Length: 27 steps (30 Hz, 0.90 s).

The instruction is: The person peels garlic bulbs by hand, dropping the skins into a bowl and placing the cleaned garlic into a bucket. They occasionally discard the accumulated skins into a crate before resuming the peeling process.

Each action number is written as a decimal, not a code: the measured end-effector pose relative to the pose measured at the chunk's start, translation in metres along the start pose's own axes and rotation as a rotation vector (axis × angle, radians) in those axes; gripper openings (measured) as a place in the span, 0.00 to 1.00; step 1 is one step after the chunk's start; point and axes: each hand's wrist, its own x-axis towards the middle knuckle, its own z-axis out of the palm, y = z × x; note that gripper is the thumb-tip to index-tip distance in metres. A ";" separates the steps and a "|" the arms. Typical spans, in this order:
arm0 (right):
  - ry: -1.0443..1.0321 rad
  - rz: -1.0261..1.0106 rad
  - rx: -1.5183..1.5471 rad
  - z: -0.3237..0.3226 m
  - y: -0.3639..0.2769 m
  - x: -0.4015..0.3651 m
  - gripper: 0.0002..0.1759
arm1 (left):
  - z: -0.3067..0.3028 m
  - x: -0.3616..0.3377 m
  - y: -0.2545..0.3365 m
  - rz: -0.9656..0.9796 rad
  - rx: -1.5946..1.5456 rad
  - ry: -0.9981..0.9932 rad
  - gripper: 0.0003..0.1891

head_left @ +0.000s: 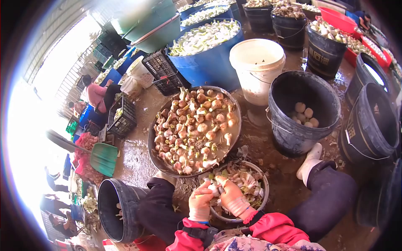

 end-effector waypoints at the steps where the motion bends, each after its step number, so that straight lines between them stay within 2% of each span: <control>1: -0.001 -0.002 -0.003 0.003 0.011 0.000 0.23 | -0.003 0.000 0.008 -0.057 -0.125 -0.052 0.09; 2: 0.014 0.094 0.058 0.007 0.029 0.001 0.22 | -0.015 0.003 0.009 -0.087 -0.225 -0.138 0.10; 3: 0.025 0.187 0.124 0.009 0.041 0.003 0.20 | -0.017 0.001 0.019 -0.037 -0.290 -0.276 0.08; 5: 0.037 0.638 0.537 -0.004 0.038 0.008 0.18 | -0.012 -0.008 0.056 0.137 -0.313 -0.293 0.02; 7: -0.028 0.717 0.482 -0.011 0.044 0.010 0.17 | -0.038 -0.001 0.086 0.452 -0.300 -0.178 0.07; 9: -0.020 0.650 0.368 -0.008 0.049 0.005 0.17 | -0.102 0.012 0.119 0.743 -0.143 0.009 0.09; 11: -0.080 0.666 0.247 -0.016 0.035 0.006 0.18 | -0.190 0.032 0.147 0.966 -0.277 0.065 0.11; 12: -0.111 0.629 0.161 -0.017 0.038 0.004 0.18 | -0.213 0.033 0.156 1.045 -0.141 0.367 0.13; 13: -0.140 0.592 0.078 -0.019 0.040 0.003 0.18 | -0.201 0.032 0.165 1.109 0.002 0.668 0.14; 14: -0.192 0.544 -0.087 -0.022 0.040 0.001 0.20 | -0.190 0.027 0.182 0.850 -0.810 0.497 0.15; 15: -0.199 0.654 0.032 -0.018 0.050 0.000 0.22 | -0.187 0.043 0.175 0.849 -0.809 0.487 0.15; 17: -0.319 0.606 -0.043 -0.017 0.071 -0.004 0.23 | -0.181 0.085 0.153 0.678 -0.867 0.483 0.15; 18: -0.278 0.534 -0.008 -0.012 0.082 -0.010 0.24 | -0.132 0.088 0.120 0.677 -0.870 0.475 0.15; 19: -0.236 0.460 0.027 -0.008 0.092 -0.011 0.24 | -0.073 0.104 0.104 0.699 -0.183 0.299 0.12; 20: -0.236 0.500 0.096 -0.013 0.085 -0.007 0.23 | -0.010 0.124 0.096 0.668 0.499 0.106 0.10; 21: -0.196 0.502 0.151 -0.011 0.090 -0.007 0.23 | 0.002 0.159 0.069 0.349 0.120 -0.076 0.06; 22: -0.211 0.538 0.155 -0.018 0.081 -0.001 0.22 | 0.027 0.193 0.034 0.184 0.025 -0.054 0.06; 23: -0.224 0.575 0.159 -0.024 0.073 0.005 0.22 | 0.060 0.209 0.021 0.079 0.310 0.006 0.13; 24: -0.200 0.532 0.075 -0.023 0.079 0.007 0.21 | 0.081 0.231 0.008 0.123 0.731 -0.098 0.17; 25: -0.177 0.631 0.118 -0.029 0.068 0.012 0.20 | 0.090 0.258 -0.012 0.167 1.152 -0.201 0.20; 27: -0.199 0.777 0.145 -0.037 0.060 0.023 0.19 | 0.080 0.308 -0.066 0.414 1.596 -0.263 0.23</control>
